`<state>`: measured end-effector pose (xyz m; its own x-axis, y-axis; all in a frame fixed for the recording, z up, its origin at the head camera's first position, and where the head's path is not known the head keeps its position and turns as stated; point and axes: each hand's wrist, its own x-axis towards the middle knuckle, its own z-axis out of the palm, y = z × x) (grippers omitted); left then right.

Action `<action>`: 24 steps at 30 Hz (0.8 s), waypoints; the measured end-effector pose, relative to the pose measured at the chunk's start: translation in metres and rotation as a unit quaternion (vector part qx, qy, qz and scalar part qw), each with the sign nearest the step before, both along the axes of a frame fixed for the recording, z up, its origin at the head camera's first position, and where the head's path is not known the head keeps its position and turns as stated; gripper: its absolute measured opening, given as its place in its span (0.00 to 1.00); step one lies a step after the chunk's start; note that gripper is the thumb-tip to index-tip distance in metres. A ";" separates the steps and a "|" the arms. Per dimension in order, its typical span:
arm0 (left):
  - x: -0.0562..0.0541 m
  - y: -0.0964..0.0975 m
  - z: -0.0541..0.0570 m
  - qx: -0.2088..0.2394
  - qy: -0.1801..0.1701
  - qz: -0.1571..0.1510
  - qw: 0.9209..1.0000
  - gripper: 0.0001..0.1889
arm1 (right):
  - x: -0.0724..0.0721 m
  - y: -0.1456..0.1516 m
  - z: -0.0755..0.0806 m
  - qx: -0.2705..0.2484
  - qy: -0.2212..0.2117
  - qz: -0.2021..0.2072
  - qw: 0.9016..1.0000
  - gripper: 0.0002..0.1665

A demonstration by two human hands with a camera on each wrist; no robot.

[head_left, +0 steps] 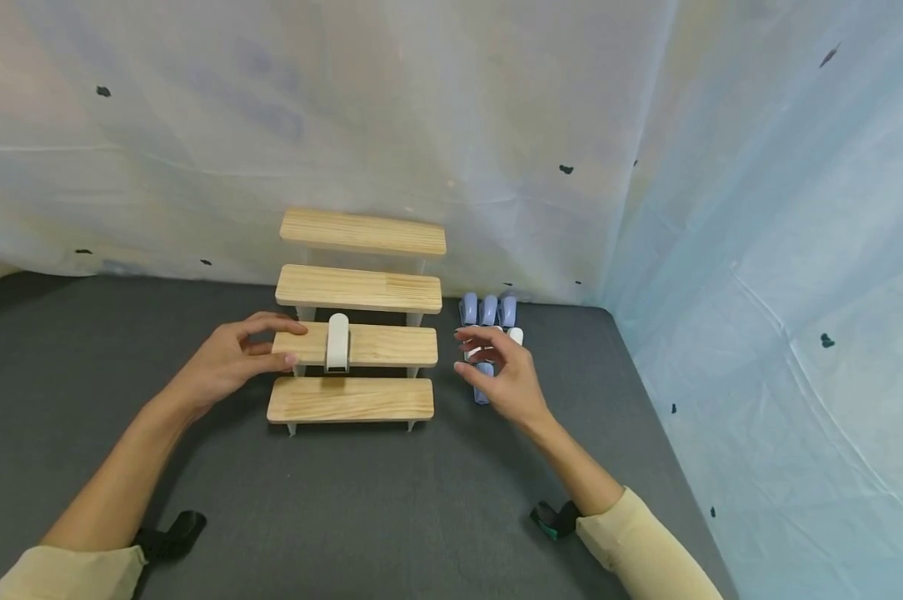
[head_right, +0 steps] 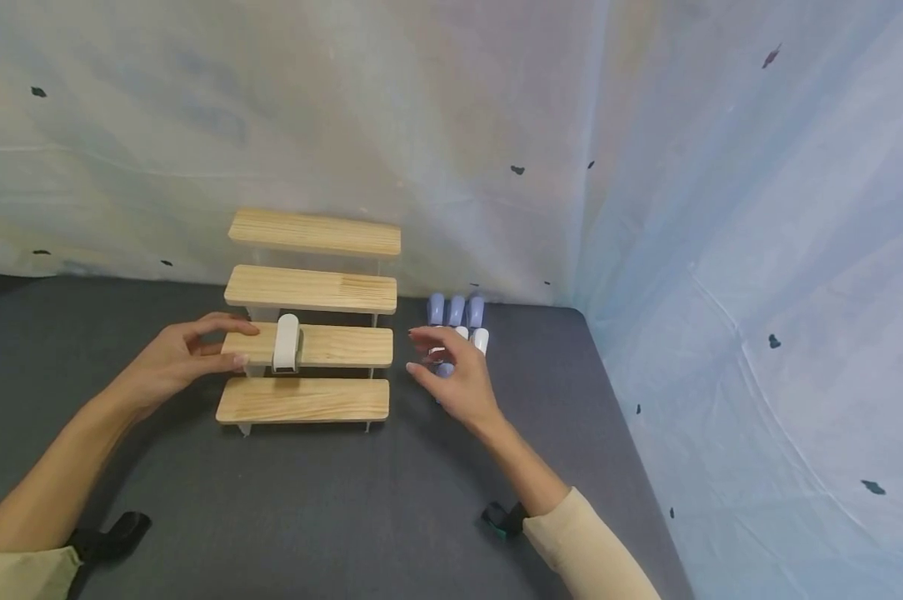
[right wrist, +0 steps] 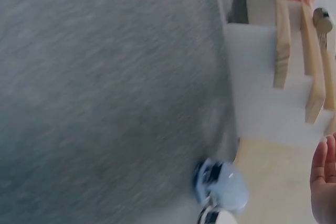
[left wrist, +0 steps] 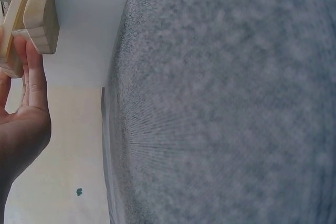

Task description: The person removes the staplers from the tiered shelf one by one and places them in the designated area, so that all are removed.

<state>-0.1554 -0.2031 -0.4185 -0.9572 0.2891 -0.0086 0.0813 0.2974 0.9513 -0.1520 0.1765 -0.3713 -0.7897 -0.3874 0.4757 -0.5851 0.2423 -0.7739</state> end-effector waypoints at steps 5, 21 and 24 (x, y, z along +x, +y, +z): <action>0.001 0.000 -0.002 0.005 0.001 -0.001 1.000 0.26 | 0.002 -0.016 0.010 0.011 -0.008 0.027 1.000 0.25; 0.003 -0.002 -0.004 0.000 0.006 -0.005 1.000 0.25 | -0.013 -0.048 -0.009 0.047 -0.012 0.084 0.995 0.31; 0.003 -0.003 -0.003 -0.005 0.006 -0.004 1.000 0.25 | -0.015 -0.055 -0.009 0.053 -0.023 0.094 0.994 0.32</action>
<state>-0.1527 -0.2063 -0.4213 -0.9552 0.2959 -0.0003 0.0945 0.3058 0.9474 -0.1669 0.1212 -0.3804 -0.7187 -0.5758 0.3897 -0.5921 0.2131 -0.7772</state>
